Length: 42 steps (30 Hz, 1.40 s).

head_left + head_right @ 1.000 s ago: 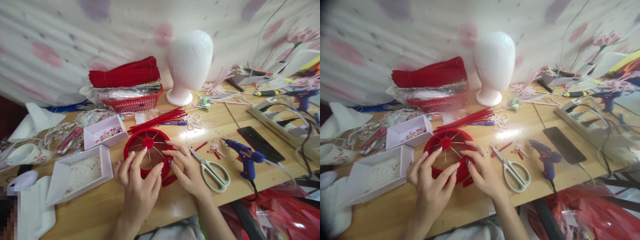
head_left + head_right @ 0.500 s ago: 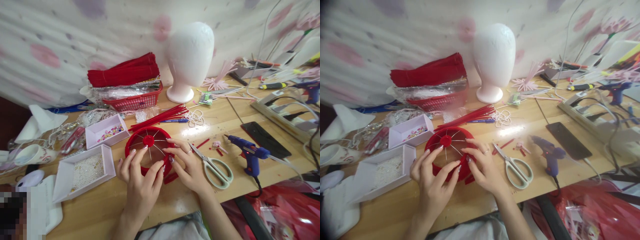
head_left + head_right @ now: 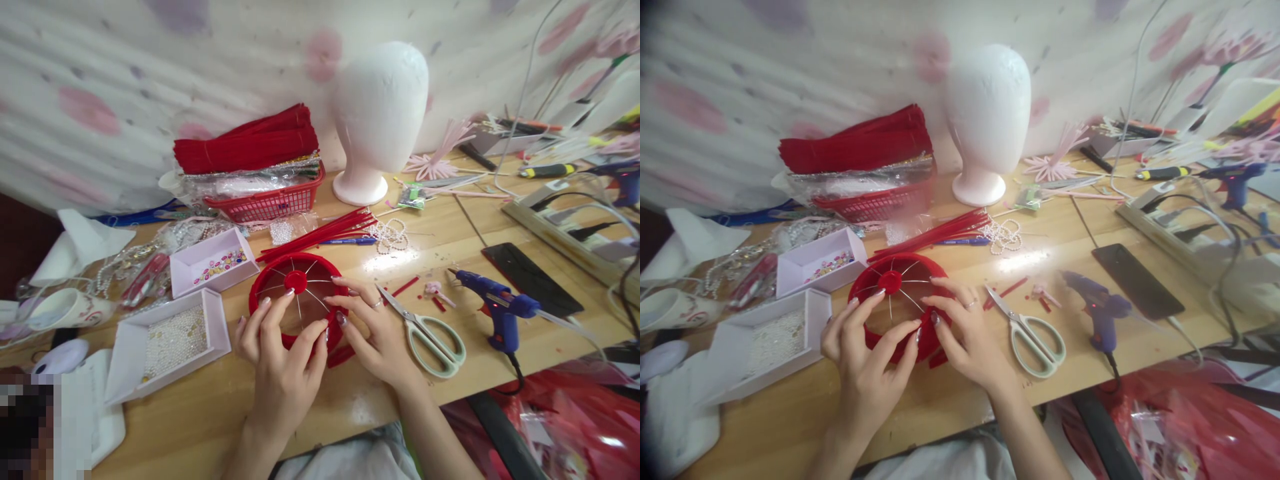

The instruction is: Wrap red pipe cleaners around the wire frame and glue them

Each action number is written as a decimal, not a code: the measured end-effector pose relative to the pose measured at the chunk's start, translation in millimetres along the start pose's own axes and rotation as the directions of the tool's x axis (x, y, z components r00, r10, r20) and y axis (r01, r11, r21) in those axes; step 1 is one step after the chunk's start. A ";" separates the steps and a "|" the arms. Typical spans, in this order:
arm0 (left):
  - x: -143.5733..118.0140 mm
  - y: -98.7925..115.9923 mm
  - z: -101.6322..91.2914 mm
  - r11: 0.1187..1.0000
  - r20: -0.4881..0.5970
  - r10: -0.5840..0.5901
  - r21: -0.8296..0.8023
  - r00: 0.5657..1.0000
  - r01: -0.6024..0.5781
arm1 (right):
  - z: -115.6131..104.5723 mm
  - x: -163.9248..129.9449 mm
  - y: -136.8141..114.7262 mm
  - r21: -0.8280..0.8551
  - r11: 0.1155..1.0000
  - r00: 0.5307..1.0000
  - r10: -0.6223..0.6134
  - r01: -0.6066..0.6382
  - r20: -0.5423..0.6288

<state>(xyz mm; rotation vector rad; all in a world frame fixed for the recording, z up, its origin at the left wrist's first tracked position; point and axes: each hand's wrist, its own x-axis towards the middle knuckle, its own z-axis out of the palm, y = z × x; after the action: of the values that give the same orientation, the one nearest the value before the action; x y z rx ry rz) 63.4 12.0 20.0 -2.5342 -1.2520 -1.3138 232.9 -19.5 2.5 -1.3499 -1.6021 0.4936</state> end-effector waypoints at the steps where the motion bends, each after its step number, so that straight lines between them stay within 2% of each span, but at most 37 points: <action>1: -0.3 0.0 -0.1 1.000 -0.001 -0.001 0.000 1.000 0.001 | 0.0 0.1 -0.1 0.001 1.000 1.000 -0.002 0.002 0.001; 28: -1.2 3.1 -0.3 0.999 0.020 -0.030 0.026 0.999 0.029 | -0.5 -0.5 -1.2 -0.018 1.000 1.000 -0.015 0.015 0.003; 32: -1.7 3.4 0.2 0.999 0.031 -0.010 0.039 0.999 0.008 | -0.2 -0.8 -0.8 -0.014 1.000 1.000 -0.017 0.017 -0.001; 35: -2.6 -2.5 -6.4 0.999 0.022 0.019 0.025 1.000 -0.020 | 0.2 -0.4 -0.7 -0.016 1.000 1.000 -0.012 0.012 -0.004; 38: -3.8 -14.4 -19.5 0.998 -0.026 0.064 0.002 0.998 -0.064 | 0.8 0.1 0.3 -0.016 1.000 1.000 -0.006 0.006 -0.007; 42: -6.0 -32.6 -33.9 1.000 -0.150 -0.011 -0.024 0.989 0.007 | 2.1 -0.1 2.0 -0.008 1.000 1.000 0.003 -0.003 -0.004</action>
<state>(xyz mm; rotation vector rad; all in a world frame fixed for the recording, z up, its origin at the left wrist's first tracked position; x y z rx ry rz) 16.9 18.1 27.2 -2.3946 -1.2275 -1.4975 232.2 -18.5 -0.1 -1.3582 -1.6006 0.4865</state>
